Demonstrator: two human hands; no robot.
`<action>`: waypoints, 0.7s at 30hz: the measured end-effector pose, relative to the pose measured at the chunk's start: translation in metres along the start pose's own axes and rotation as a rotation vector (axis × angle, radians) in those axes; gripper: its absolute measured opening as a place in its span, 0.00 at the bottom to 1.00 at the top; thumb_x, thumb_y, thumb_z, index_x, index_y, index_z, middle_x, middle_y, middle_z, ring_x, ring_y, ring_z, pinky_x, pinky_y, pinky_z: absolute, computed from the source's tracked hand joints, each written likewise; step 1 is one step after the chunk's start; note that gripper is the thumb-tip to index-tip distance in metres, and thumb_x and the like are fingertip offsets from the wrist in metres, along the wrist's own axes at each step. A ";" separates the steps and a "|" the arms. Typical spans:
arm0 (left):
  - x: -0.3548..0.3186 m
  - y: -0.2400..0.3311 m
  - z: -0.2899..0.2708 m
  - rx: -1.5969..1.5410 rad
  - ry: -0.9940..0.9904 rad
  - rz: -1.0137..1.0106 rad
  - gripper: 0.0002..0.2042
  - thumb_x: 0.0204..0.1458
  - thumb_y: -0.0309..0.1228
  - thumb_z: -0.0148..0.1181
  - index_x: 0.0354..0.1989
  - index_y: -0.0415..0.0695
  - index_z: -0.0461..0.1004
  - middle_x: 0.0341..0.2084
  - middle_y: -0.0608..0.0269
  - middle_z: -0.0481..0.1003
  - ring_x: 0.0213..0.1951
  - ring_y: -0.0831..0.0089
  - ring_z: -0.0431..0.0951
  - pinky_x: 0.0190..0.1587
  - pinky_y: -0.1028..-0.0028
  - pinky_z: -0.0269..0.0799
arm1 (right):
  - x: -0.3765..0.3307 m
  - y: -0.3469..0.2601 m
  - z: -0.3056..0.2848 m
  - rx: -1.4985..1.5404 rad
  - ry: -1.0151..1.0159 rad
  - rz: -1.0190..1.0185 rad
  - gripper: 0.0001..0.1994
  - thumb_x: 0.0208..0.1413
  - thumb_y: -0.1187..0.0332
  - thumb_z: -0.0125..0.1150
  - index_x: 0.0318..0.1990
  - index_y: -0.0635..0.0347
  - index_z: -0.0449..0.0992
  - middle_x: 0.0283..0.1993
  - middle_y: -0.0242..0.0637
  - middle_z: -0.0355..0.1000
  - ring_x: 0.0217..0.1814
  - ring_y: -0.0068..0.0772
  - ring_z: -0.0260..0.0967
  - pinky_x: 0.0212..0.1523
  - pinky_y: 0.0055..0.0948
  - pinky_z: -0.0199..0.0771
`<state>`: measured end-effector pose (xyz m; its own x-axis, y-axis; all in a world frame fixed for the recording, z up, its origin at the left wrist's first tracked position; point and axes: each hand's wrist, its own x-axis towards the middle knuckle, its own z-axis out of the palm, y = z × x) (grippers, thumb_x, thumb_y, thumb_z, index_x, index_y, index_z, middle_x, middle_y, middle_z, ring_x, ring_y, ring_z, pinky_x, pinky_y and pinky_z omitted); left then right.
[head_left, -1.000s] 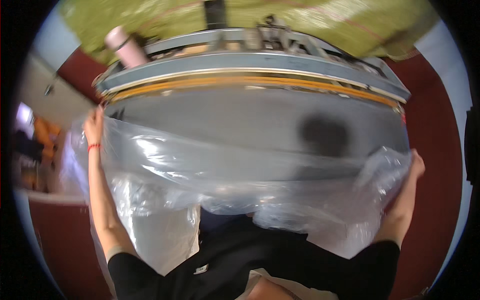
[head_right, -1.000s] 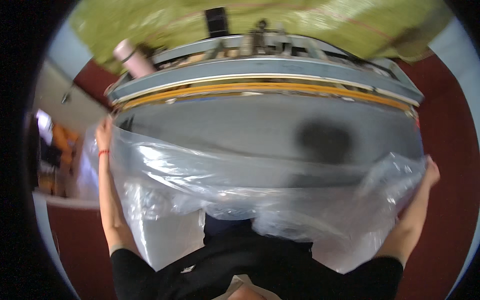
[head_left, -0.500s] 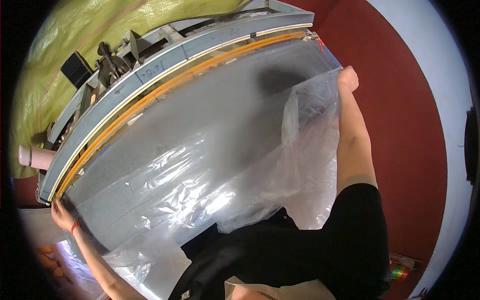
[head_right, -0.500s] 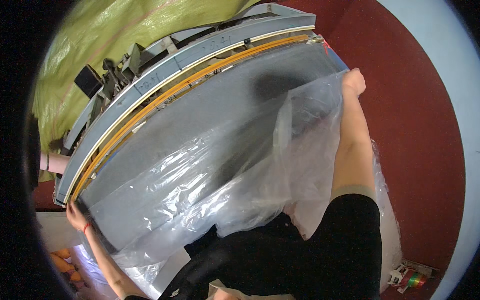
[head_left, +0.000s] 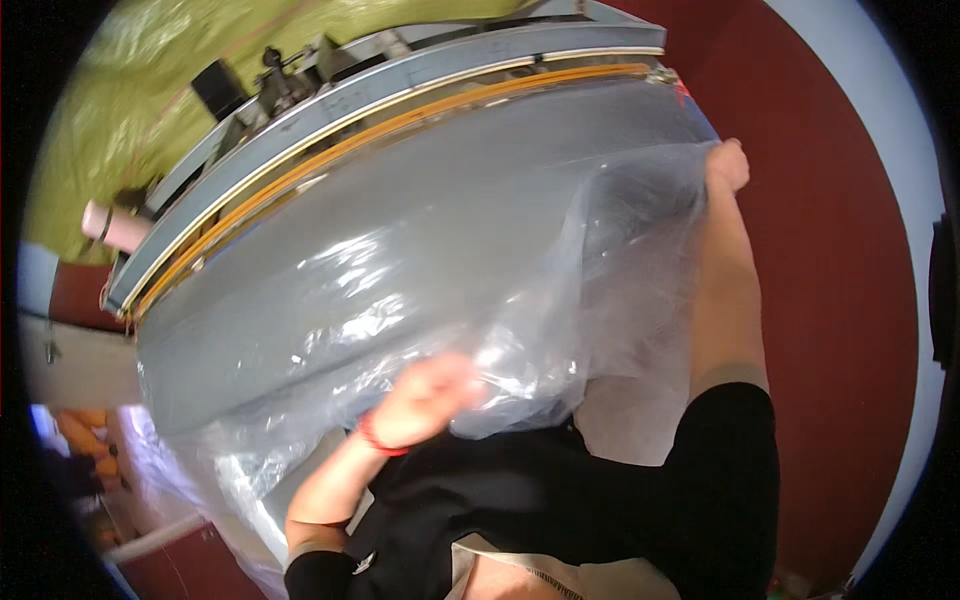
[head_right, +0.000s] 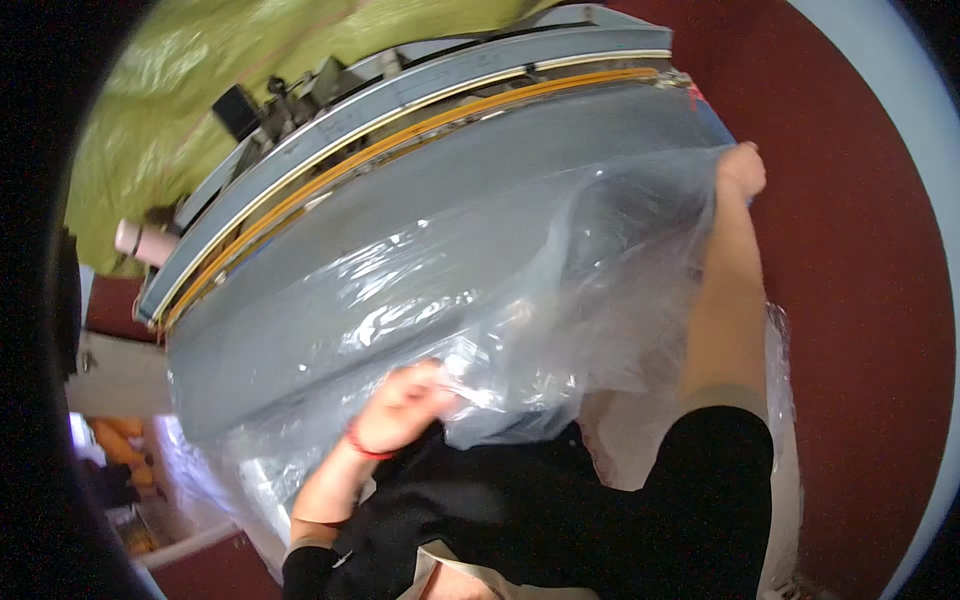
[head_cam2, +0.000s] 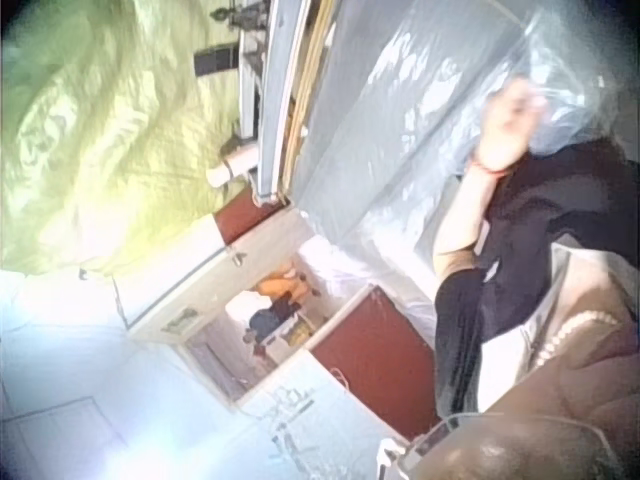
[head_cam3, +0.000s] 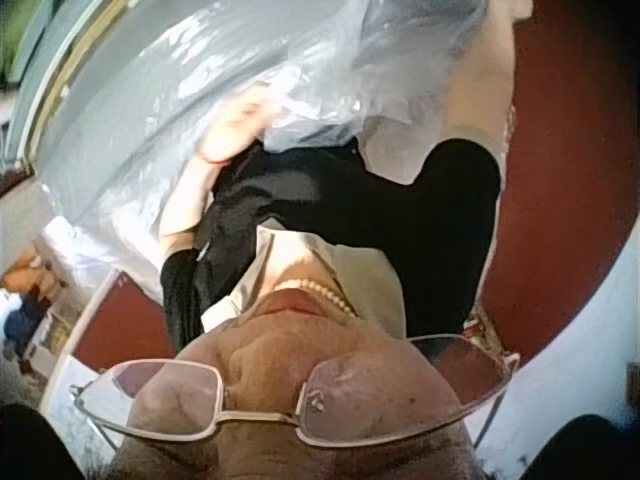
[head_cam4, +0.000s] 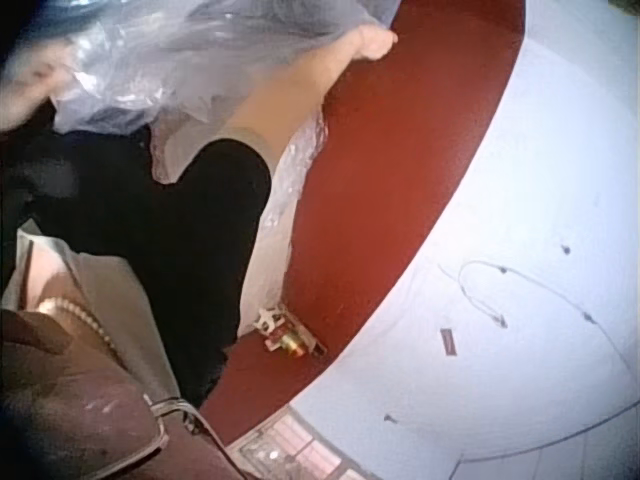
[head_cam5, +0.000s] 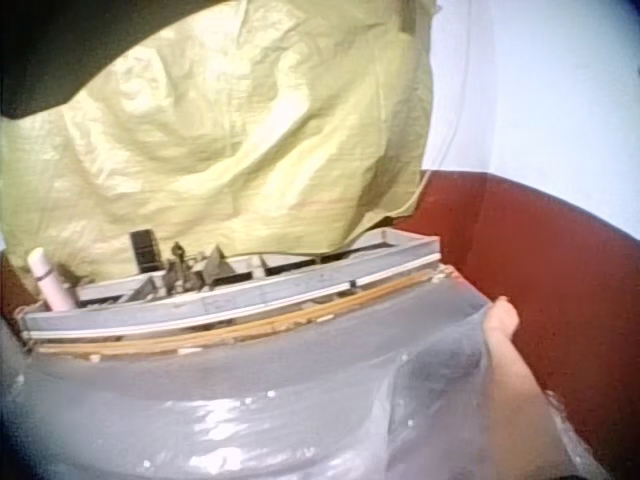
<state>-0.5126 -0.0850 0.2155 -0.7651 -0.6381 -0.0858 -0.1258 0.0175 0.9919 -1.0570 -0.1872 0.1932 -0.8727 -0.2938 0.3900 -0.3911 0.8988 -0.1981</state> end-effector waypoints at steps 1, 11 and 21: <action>-0.019 0.017 -0.022 -0.405 0.004 -0.099 0.07 0.52 0.29 0.50 0.38 0.43 0.66 0.23 0.68 0.68 0.27 0.78 0.69 0.30 0.77 0.67 | -0.001 0.000 -0.001 0.000 -0.001 0.007 0.14 0.53 0.65 0.39 0.38 0.61 0.72 0.37 0.46 0.72 0.41 0.45 0.70 0.39 0.41 0.71; -0.164 0.095 -0.116 1.017 0.683 -0.434 0.15 0.33 0.15 0.52 0.34 0.41 0.69 0.17 0.59 0.71 0.22 0.70 0.73 0.27 0.75 0.67 | 0.003 0.013 0.000 0.006 -0.076 -0.091 0.16 0.53 0.56 0.44 0.43 0.54 0.69 0.43 0.44 0.70 0.46 0.48 0.67 0.42 0.45 0.67; -0.438 0.130 -0.317 0.820 1.334 -0.549 0.04 0.44 0.24 0.53 0.29 0.39 0.72 0.24 0.71 0.71 0.28 0.84 0.68 0.32 0.83 0.64 | 0.000 0.005 -0.007 0.014 -0.127 -0.056 0.15 0.54 0.55 0.41 0.44 0.48 0.68 0.45 0.39 0.69 0.47 0.45 0.66 0.42 0.42 0.66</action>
<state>0.0063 -0.0467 0.4121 0.4697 -0.8646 0.1783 -0.7883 -0.3198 0.5257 -1.0564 -0.1805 0.1986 -0.8788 -0.3833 0.2842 -0.4439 0.8752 -0.1924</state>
